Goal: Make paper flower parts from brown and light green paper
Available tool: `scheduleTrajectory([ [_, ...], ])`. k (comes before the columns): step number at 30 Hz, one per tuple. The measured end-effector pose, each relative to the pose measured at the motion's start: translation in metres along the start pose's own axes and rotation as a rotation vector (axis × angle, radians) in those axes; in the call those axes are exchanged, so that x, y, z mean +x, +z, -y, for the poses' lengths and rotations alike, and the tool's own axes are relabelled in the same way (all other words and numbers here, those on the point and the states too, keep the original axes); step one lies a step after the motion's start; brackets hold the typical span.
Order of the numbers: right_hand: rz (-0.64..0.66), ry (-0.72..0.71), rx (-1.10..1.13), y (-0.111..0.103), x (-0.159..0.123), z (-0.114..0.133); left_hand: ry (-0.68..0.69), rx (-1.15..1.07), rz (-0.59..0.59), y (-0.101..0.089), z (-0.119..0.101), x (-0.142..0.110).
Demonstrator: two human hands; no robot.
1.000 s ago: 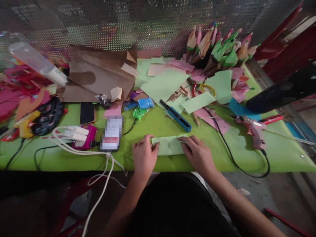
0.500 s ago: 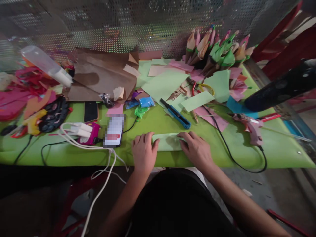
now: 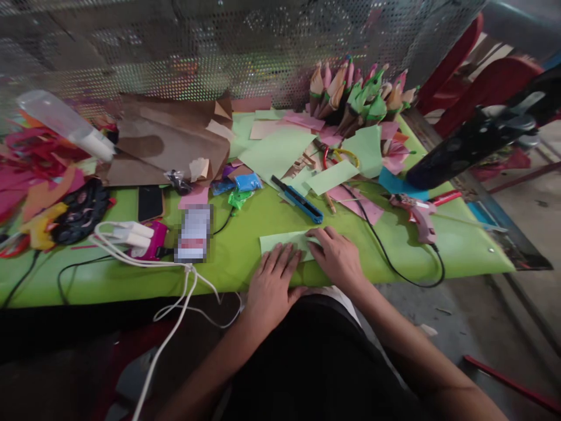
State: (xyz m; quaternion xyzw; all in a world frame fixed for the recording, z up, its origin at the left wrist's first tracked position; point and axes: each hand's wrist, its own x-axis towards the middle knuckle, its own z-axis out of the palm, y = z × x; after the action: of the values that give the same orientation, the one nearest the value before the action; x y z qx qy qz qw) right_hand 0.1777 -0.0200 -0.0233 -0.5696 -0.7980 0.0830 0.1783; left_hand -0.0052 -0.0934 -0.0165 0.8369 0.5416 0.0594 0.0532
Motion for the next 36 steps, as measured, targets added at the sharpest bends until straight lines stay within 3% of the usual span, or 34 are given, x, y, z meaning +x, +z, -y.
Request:
scheduleTrajectory([
  [3,-0.091,0.029,0.006,-0.005,-0.006,-0.008,0.014,0.01,-0.012,0.0,0.001,0.0],
  [6,-0.161,-0.075,0.027,-0.014,-0.019,-0.009,0.019,0.024,-0.016,0.001,0.0,0.0],
  [10,-0.004,-0.345,0.082,-0.016,-0.046,-0.002,0.017,0.037,-0.015,0.003,0.0,-0.001],
  [17,0.031,-0.361,0.026,-0.006,-0.069,-0.012,0.053,0.032,-0.034,0.0,0.006,-0.003],
  [25,0.037,-0.358,0.04,-0.007,-0.067,-0.017,-0.021,0.044,-0.038,-0.009,0.025,-0.03],
  [29,-0.016,-0.387,0.061,-0.006,-0.063,-0.015,-0.042,0.011,-0.127,-0.008,0.031,-0.046],
  [33,-0.055,-0.459,0.097,-0.005,-0.042,-0.013,-0.089,-0.006,-0.278,-0.003,0.031,-0.036],
  [36,-0.065,-0.475,0.077,-0.009,-0.014,-0.012,-0.068,-0.008,-0.314,-0.002,0.029,-0.019],
])
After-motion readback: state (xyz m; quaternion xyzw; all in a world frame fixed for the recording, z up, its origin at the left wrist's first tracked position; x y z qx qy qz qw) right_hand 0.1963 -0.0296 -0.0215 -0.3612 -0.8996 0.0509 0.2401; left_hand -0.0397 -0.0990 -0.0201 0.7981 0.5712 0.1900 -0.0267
